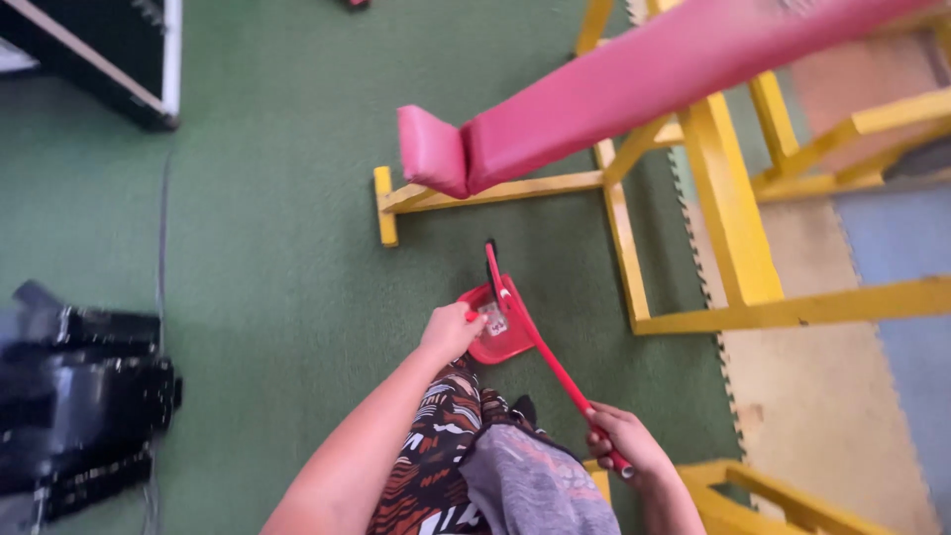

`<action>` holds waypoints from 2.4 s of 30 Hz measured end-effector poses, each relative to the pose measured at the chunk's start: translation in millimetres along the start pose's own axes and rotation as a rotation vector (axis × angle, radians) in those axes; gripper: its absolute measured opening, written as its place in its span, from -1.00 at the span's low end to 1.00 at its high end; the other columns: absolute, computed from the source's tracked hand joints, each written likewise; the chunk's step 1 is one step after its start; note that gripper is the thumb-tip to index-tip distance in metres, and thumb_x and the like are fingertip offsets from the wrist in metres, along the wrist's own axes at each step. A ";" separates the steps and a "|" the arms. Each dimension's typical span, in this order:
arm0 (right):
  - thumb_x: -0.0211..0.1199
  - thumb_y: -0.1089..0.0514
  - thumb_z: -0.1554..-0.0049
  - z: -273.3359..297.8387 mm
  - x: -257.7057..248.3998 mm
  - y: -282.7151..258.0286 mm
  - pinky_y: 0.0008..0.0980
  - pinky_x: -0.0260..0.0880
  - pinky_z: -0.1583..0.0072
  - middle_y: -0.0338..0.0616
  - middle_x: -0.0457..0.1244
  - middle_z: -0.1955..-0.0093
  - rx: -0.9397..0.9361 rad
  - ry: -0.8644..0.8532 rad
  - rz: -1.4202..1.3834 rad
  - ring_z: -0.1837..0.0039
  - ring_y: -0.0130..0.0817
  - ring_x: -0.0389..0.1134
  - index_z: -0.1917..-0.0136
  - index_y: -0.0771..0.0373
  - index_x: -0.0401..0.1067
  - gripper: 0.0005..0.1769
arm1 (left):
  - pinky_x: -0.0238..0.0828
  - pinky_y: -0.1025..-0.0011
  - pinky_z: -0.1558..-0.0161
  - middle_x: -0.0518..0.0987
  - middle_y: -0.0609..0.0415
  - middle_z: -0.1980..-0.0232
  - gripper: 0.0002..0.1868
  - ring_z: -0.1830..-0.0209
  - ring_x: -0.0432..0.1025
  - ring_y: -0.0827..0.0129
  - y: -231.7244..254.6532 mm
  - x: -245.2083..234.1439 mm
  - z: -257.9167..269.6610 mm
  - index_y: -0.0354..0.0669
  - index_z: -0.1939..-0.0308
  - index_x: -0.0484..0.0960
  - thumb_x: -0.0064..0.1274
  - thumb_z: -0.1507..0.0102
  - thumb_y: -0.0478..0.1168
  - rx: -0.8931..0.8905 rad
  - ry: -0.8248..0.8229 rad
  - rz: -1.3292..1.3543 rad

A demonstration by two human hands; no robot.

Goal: The recorder is using a small broom and dustpan to sweep debris from the green turf floor between gym equipment.

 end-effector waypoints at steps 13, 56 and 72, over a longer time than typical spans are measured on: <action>0.10 0.11 -0.22 17.1 102.4 -55.1 -0.53 0.06 0.45 -0.29 0.12 0.39 -0.008 -0.178 0.413 0.47 -0.59 0.04 -0.55 0.09 0.24 -0.38 | 0.58 0.42 0.36 0.72 -0.04 0.36 -0.65 0.40 0.66 0.40 -96.8 -80.9 135.1 -0.35 0.35 0.52 0.10 -0.33 -0.09 -0.226 0.461 0.484; 0.14 0.14 -0.24 -195.3 679.9 -229.1 -0.57 0.06 0.49 -0.22 0.19 0.29 0.200 -0.354 0.410 0.43 -0.62 0.16 0.06 0.21 0.25 -0.86 | 0.59 0.42 0.37 0.75 -0.08 0.29 -0.66 0.38 0.67 0.38 -369.7 -539.2 2.9 -0.33 0.30 0.53 -0.04 -0.39 -0.09 -0.310 0.739 0.718; 0.12 0.18 -0.26 -279.9 806.3 -401.5 -0.55 0.23 0.42 -0.22 0.23 0.25 0.329 -0.459 0.479 0.36 -0.58 0.26 0.08 0.23 0.27 -0.89 | 0.57 0.41 0.36 0.76 -0.08 0.28 -0.67 0.37 0.68 0.34 -384.8 -680.9 -138.9 -0.35 0.25 0.54 -0.05 -0.38 -0.09 -0.439 0.802 0.746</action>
Point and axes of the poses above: each hand's wrist, its own z-axis away from the middle knuckle, its own x-axis out of the palm, y = z × x, the point moved 10 cm from there along -z, towards the middle knuckle
